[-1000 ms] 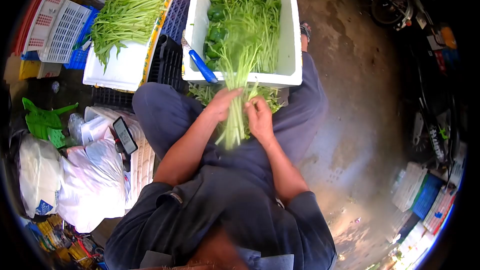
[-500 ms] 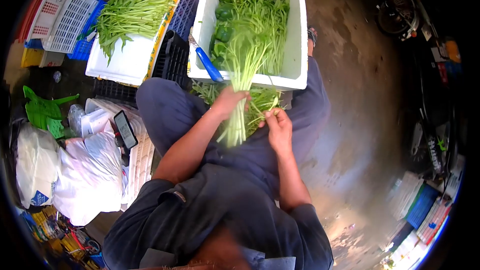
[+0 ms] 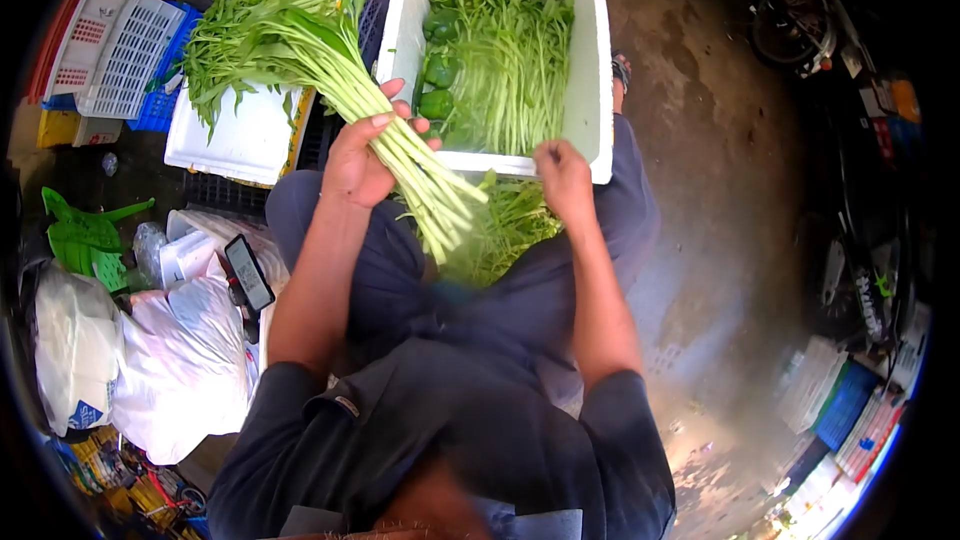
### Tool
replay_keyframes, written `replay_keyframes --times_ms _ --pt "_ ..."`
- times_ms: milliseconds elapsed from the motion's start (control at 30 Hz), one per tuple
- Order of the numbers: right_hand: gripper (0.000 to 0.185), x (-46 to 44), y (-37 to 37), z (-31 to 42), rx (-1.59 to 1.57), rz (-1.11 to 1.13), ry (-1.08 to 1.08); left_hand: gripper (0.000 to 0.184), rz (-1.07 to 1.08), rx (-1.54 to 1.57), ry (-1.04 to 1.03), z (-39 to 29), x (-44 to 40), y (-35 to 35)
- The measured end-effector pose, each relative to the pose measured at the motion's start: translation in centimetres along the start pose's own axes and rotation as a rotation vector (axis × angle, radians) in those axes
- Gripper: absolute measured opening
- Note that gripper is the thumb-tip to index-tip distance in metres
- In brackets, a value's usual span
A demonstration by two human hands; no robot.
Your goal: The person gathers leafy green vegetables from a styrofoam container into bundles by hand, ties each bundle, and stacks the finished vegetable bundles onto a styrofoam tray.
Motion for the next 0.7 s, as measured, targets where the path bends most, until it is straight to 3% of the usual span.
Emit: replay_keyframes --times_ms 67,167,233,267,367,500,567,600,700 --pt "0.027 -5.3 -0.8 -2.0 -0.005 -0.017 -0.007 0.047 -0.008 -0.023 0.046 -1.4 -0.8 0.7" --pt "0.043 -12.9 -3.5 -8.1 0.206 0.205 -0.217 0.042 -0.010 -0.003 0.051 -2.4 -2.3 2.2" --pt "0.061 -14.8 -7.3 -10.7 0.468 0.017 -0.131 0.041 -0.006 0.058 0.048 -2.4 -2.7 3.7" --pt "0.068 -16.0 -7.6 -10.2 0.527 0.272 -0.372 0.037 -0.050 0.076 0.044 -2.0 -2.7 4.3" --pt "0.068 -18.6 -9.9 -10.9 0.537 0.530 -0.481 0.030 -0.117 0.036 0.019 -2.2 -3.2 4.9" --pt "0.044 -20.0 -11.7 -14.3 0.228 0.511 -0.698 0.029 -0.132 -0.015 -0.011 -2.8 -3.8 4.7" --pt "0.031 -19.7 -11.1 -13.4 -0.195 0.354 -0.795 0.029 -0.149 -0.034 -0.014 -2.9 -3.7 4.7" --pt "0.025 -19.1 -10.4 -11.6 -0.406 0.270 -0.832 0.031 -0.159 -0.024 -0.019 -2.9 -3.6 4.6" --pt "0.014 -16.5 -7.8 -5.4 -0.619 0.259 -0.759 0.034 -0.182 -0.025 -0.020 -3.1 -3.4 4.0"
Point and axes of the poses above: each hand's wrist, its own x-axis away from the middle knuckle, its own y-axis out of the back of the hand, z = x × y, the point moved 1 cm from there along -x, towards the middle knuckle, and after that the axes turned 4 degrees about z, right-handed, at the moved point
